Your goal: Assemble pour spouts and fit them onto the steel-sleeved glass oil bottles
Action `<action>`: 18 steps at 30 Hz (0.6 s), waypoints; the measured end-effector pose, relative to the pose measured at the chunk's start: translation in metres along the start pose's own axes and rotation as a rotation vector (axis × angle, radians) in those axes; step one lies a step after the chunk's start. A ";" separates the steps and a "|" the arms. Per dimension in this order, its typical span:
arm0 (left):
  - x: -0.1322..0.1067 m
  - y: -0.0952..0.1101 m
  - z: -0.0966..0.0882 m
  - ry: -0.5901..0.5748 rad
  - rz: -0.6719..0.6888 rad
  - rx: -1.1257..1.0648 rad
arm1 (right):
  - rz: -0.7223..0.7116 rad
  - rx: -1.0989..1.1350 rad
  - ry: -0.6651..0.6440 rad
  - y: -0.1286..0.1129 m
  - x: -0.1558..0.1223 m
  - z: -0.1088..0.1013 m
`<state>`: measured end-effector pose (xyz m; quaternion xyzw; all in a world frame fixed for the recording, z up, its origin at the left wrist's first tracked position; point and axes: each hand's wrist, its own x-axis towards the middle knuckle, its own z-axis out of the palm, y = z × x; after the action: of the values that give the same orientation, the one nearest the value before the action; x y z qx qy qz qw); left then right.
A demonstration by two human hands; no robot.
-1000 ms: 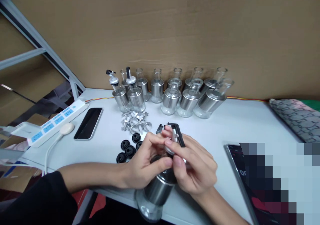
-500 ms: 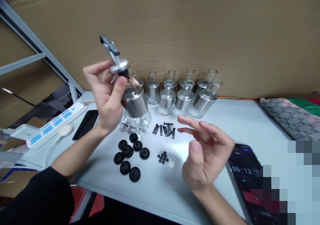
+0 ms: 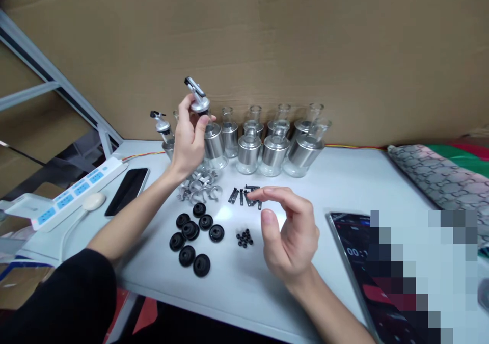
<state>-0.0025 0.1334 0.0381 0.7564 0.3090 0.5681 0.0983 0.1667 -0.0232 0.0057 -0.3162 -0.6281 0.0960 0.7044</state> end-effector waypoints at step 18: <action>-0.025 -0.038 0.028 -0.151 -0.009 -0.052 | 0.074 -0.006 -0.116 -0.006 -0.004 -0.003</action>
<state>0.0055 0.1548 -0.0101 0.7929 0.2890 0.5168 0.1436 0.1674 -0.0309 0.0058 -0.3350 -0.6561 0.1383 0.6620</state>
